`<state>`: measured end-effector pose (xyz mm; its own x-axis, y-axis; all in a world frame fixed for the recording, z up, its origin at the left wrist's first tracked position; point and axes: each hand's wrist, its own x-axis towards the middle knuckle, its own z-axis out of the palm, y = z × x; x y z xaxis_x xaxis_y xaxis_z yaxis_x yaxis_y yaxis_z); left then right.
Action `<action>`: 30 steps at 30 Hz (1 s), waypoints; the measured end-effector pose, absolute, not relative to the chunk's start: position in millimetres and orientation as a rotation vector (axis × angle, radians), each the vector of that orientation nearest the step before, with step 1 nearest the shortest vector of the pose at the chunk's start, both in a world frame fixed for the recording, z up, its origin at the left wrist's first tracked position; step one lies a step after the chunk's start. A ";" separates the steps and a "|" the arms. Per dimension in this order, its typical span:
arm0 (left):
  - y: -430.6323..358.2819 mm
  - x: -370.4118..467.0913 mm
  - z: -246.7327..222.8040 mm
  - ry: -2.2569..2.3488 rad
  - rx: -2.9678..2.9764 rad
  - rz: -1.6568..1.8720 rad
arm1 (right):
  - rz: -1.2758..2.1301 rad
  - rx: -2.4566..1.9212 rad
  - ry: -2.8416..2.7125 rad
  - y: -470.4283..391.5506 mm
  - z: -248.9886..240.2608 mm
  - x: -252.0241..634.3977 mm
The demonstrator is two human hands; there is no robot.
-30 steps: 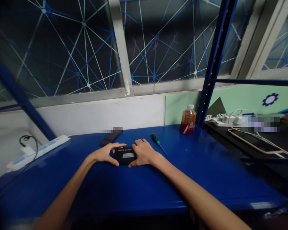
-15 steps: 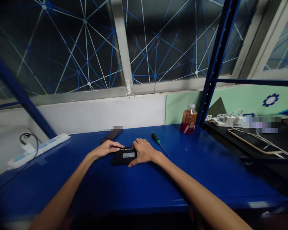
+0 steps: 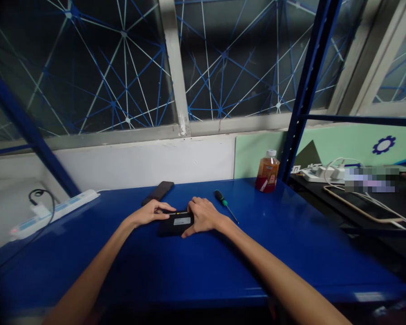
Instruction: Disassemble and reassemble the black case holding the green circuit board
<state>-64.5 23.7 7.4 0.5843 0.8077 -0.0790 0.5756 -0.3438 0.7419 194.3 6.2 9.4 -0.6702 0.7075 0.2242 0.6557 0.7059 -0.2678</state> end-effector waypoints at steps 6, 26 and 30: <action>25.5 -65.4 6.4 1.059 2.075 0.419 | 0.250 -1.054 -2.602 9.3 5.5 194.6; 26.6 -61.0 7.0 1.054 2.057 0.499 | 0.301 -1.076 -2.582 10.7 4.0 195.1; 22.5 -60.2 13.6 1.101 2.105 0.398 | 0.289 -1.080 -2.575 12.3 1.0 195.1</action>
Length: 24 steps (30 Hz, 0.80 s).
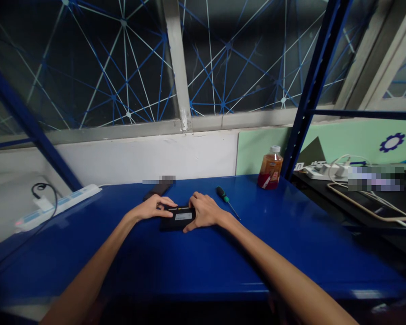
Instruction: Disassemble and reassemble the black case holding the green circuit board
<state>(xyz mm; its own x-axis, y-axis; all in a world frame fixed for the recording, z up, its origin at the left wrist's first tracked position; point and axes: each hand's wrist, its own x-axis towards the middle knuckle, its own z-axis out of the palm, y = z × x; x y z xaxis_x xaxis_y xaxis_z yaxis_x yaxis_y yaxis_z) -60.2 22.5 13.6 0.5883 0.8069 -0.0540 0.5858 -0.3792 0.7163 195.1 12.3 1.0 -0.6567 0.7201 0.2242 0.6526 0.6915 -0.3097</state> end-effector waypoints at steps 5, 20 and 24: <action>11.6 -58.5 25.2 1.094 2.286 0.271 | 0.294 -1.051 -2.563 14.2 -1.7 195.1; -4.6 -47.6 31.2 1.237 2.427 0.178 | 0.263 -1.026 -2.563 12.4 1.6 193.5; -4.2 -46.9 32.5 1.213 2.442 0.188 | 0.264 -1.023 -2.564 12.8 1.0 193.9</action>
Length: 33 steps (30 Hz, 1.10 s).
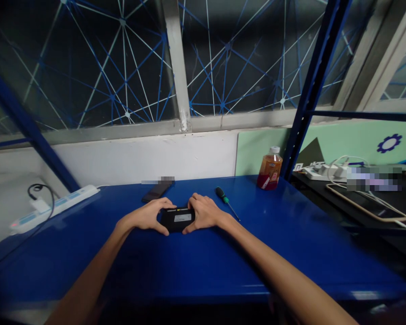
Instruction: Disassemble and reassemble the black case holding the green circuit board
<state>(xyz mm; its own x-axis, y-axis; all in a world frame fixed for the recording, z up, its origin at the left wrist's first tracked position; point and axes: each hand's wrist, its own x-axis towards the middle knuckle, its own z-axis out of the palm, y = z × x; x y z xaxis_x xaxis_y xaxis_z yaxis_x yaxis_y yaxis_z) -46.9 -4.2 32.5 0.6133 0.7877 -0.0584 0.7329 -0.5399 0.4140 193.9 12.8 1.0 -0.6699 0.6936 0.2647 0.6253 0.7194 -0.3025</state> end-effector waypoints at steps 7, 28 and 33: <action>-0.2 -49.9 31.2 1.181 2.430 0.198 | 0.266 -1.053 -2.567 11.1 2.2 193.9; 2.0 -51.9 29.2 1.174 2.425 0.217 | 0.235 -1.028 -2.590 8.6 4.3 194.6; 2.3 -52.9 27.8 1.176 2.416 0.223 | 0.220 -1.010 -2.596 8.9 3.4 194.3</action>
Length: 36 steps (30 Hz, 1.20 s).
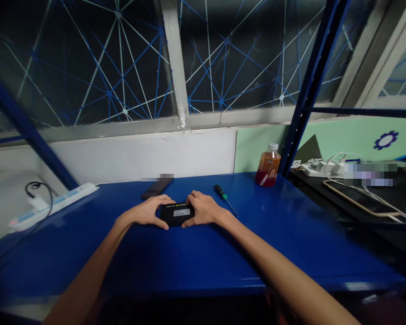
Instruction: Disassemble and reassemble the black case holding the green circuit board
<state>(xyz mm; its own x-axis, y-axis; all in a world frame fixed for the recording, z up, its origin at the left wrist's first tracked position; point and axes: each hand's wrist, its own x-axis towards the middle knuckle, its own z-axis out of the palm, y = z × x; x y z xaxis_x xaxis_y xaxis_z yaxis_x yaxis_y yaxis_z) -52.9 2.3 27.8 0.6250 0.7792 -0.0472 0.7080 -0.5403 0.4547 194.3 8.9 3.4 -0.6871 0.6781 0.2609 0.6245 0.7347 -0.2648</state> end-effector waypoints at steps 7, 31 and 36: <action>4.2 -53.3 26.5 1.179 2.413 0.229 | 0.243 -1.009 -2.595 10.9 3.6 195.1; 8.2 -53.9 24.2 1.175 2.370 0.269 | 0.212 -0.955 -2.588 12.3 1.3 196.1; 8.7 -54.1 23.7 1.158 2.361 0.282 | 0.220 -0.941 -2.584 11.9 0.2 196.8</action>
<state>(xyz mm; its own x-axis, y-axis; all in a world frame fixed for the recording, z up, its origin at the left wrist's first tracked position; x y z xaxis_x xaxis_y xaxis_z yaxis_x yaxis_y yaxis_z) -54.1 8.7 23.7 0.6182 0.7854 -0.0302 0.6839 -0.5187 0.5130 196.8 11.9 0.2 -0.7033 0.6457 0.2973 0.5862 0.7634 -0.2713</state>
